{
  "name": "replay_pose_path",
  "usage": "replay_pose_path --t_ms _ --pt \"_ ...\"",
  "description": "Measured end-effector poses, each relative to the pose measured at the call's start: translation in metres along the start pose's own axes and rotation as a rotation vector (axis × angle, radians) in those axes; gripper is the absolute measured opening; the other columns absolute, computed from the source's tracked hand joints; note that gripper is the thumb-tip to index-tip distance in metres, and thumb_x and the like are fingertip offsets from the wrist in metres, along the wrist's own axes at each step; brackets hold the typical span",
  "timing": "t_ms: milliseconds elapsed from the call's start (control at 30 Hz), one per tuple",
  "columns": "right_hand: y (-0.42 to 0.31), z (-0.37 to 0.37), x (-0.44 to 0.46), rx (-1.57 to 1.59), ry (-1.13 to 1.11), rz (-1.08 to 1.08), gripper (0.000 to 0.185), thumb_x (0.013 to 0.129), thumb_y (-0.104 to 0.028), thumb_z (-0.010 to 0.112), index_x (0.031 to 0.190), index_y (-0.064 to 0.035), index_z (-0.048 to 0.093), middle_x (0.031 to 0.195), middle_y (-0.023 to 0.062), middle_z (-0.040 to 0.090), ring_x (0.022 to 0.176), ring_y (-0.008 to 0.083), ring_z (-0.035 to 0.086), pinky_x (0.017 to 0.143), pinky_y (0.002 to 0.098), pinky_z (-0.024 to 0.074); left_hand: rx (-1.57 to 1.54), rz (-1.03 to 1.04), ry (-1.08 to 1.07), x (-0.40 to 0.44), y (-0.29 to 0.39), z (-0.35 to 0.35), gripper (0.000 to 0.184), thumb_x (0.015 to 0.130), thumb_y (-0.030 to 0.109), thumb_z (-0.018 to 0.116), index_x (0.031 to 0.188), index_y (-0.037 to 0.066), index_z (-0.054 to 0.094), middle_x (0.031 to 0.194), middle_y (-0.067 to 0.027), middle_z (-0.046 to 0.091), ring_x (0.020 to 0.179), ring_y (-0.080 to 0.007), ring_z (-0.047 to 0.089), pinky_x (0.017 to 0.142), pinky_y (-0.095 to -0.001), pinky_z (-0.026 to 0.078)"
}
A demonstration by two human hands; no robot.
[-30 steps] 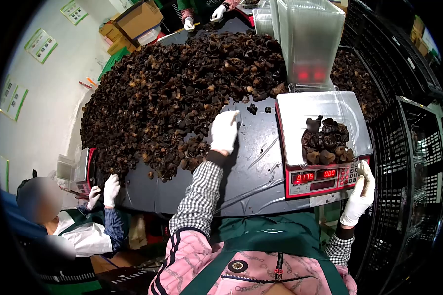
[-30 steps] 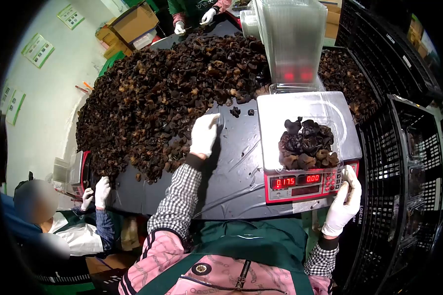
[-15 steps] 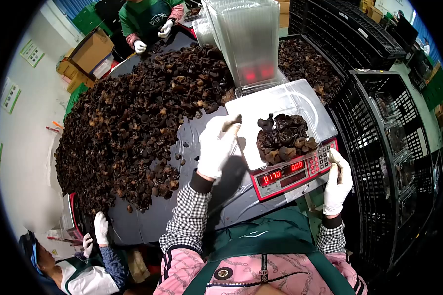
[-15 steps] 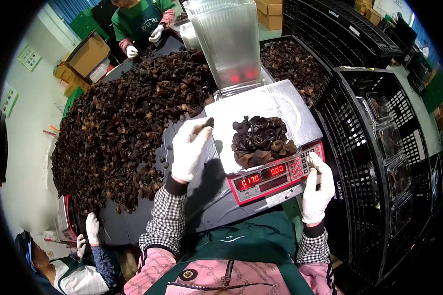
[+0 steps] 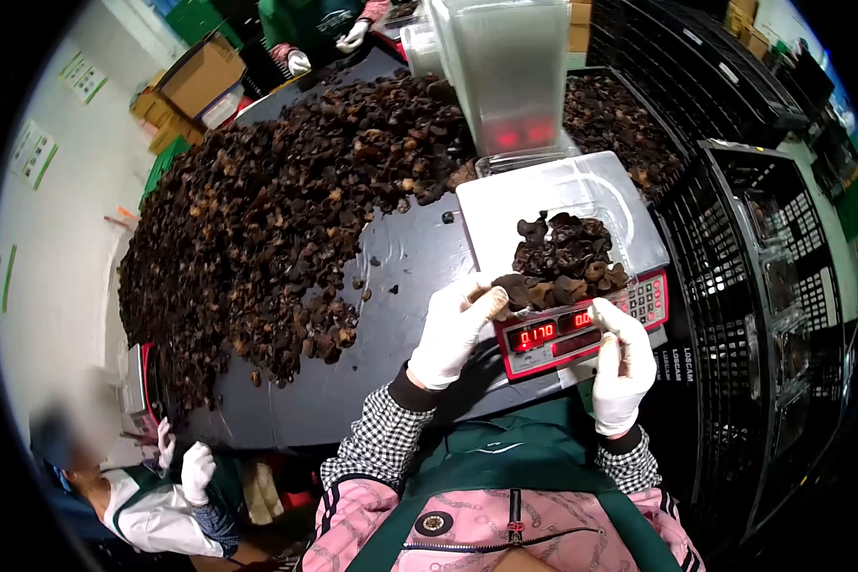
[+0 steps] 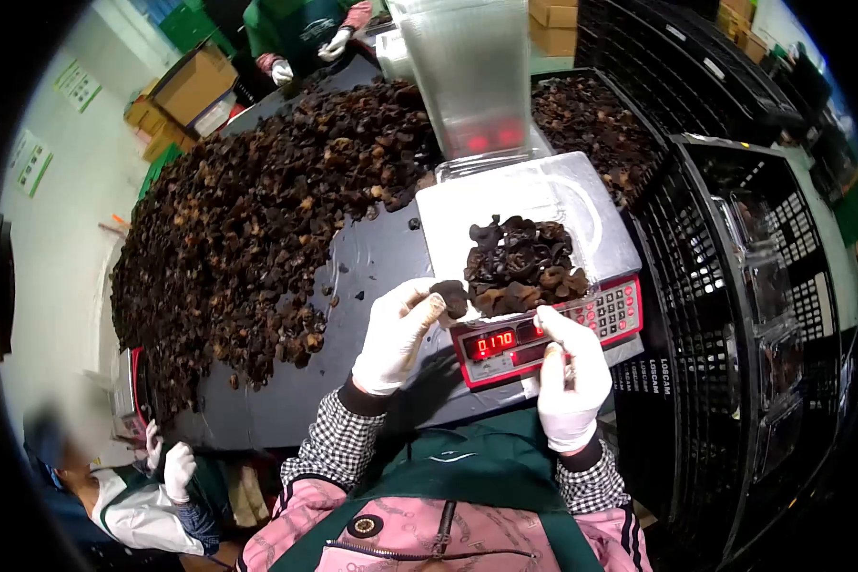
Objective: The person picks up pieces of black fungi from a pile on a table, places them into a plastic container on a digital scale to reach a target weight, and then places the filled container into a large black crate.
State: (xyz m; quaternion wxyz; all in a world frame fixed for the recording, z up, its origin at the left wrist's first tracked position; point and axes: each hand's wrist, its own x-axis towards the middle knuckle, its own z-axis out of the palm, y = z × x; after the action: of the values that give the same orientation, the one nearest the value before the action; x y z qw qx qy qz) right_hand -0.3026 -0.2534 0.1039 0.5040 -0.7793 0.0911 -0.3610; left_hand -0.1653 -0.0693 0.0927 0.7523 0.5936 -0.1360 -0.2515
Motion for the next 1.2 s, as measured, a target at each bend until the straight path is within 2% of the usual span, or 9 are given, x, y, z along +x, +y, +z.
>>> replay_pose_path --t_ms 200,267,400,533,733,867,967,1067,1200 --pt "-0.007 0.032 -0.025 0.2 -0.267 0.036 0.031 0.097 0.008 0.053 0.124 0.0071 0.066 0.117 0.0173 0.071 0.103 0.0238 0.071 0.094 0.0332 0.056 0.168 -0.318 -0.004 -0.072 0.029 -0.013 0.023 0.098 0.012 0.067 0.117 -0.001 0.071 0.102 -0.0033 0.073 0.09 -0.0083 0.064 0.082 -0.0254 0.052" --pt "-0.01 0.041 -0.03 0.131 -0.356 -0.021 0.029 0.096 0.008 0.054 0.121 0.0057 0.068 0.112 0.0166 0.072 0.101 0.0239 0.071 0.092 0.0328 0.0557 0.358 -0.196 -0.009 -0.113 -0.005 -0.048 0.023 0.098 0.016 0.068 0.116 0.001 0.072 0.102 -0.004 0.074 0.09 -0.0106 0.065 0.081 -0.0277 0.053" --pt "-0.005 0.059 -0.04 0.13 -0.495 0.021 0.028 0.093 0.008 0.057 0.118 0.004 0.07 0.109 0.0165 0.073 0.099 0.0261 0.072 0.092 0.0341 0.0552 0.84 -0.361 0.11 -0.208 -0.013 -0.109 0.027 0.094 0.024 0.072 0.114 0.005 0.074 0.1 -0.0112 0.074 0.09 -0.0222 0.071 0.084 -0.0346 0.055" --pt "-0.011 0.07 -0.041 0.172 -0.563 0.04 0.029 0.091 0.009 0.057 0.117 0.0042 0.07 0.109 0.0167 0.073 0.099 0.0259 0.072 0.091 0.0337 0.0556 1.274 -0.533 0.06 -0.283 -0.015 -0.149 0.033 0.084 0.013 0.073 0.116 0.006 0.073 0.103 -0.0173 0.073 0.096 -0.0377 0.069 0.088 -0.044 0.055" --pt "-0.015 0.071 -0.044 0.144 -0.575 -0.038 0.031 0.088 0.011 0.058 0.116 0.0031 0.071 0.109 0.0167 0.073 0.097 0.0266 0.072 0.089 0.0335 0.0564 1.23 0.183 0.765 -0.19 -0.014 -0.161 0.025 0.091 0.013 0.071 0.115 0.006 0.071 0.1 -0.0125 0.069 0.097 -0.0325 0.064 0.087 -0.0401 0.052" --pt "-0.014 0.058 -0.048 0.096 -0.483 -0.066 0.033 0.085 0.01 0.061 0.113 0.0001 0.073 0.104 0.0152 0.075 0.094 0.0284 0.072 0.085 0.0351 0.0568 1.596 0.282 0.794 -0.135 -0.034 -0.195 0.03 0.087 0.015 0.077 0.116 0.008 0.072 0.111 -0.0129 0.068 0.108 -0.0331 0.061 0.094 -0.0411 0.051" --pt "-0.008 0.049 -0.053 0.089 -0.427 -0.003 0.034 0.085 0.009 0.063 0.115 -0.0009 0.073 0.103 0.0146 0.075 0.092 0.0273 0.073 0.083 0.0348 0.0573 1.613 0.482 0.848 -0.113 -0.024 -0.192 0.015 0.091 0.007 0.07 0.106 0.005 0.073 0.113 -0.0128 0.07 0.108 -0.0303 0.065 0.094 -0.0395 0.053" --pt "-0.008 0.051 -0.059 0.15 -0.393 0.078 0.034 0.087 0.009 0.063 0.117 0.0001 0.072 0.103 0.0137 0.075 0.092 0.0256 0.073 0.084 0.0336 0.0579 0.685 0.238 0.872 -0.099 0.002 -0.143 0.014 0.099 0.005 0.064 0.109 0.002 0.072 0.107 -0.009 0.074 0.098 -0.0191 0.069 0.092 -0.0327 0.053" --pt "-0.013 0.047 -0.051 0.167 -0.413 0.085 0.037 0.088 0.01 0.062 0.122 0.0006 0.07 0.106 0.0147 0.074 0.095 0.0249 0.073 0.087 0.0325 0.057 0.41 0.206 0.503 -0.085 0.008 -0.07 0.022 0.102 0.016 0.062 0.115 -0.001 0.069 0.099 -0.0083 0.073 0.083 -0.0122 0.067 0.071 -0.0252 0.051"
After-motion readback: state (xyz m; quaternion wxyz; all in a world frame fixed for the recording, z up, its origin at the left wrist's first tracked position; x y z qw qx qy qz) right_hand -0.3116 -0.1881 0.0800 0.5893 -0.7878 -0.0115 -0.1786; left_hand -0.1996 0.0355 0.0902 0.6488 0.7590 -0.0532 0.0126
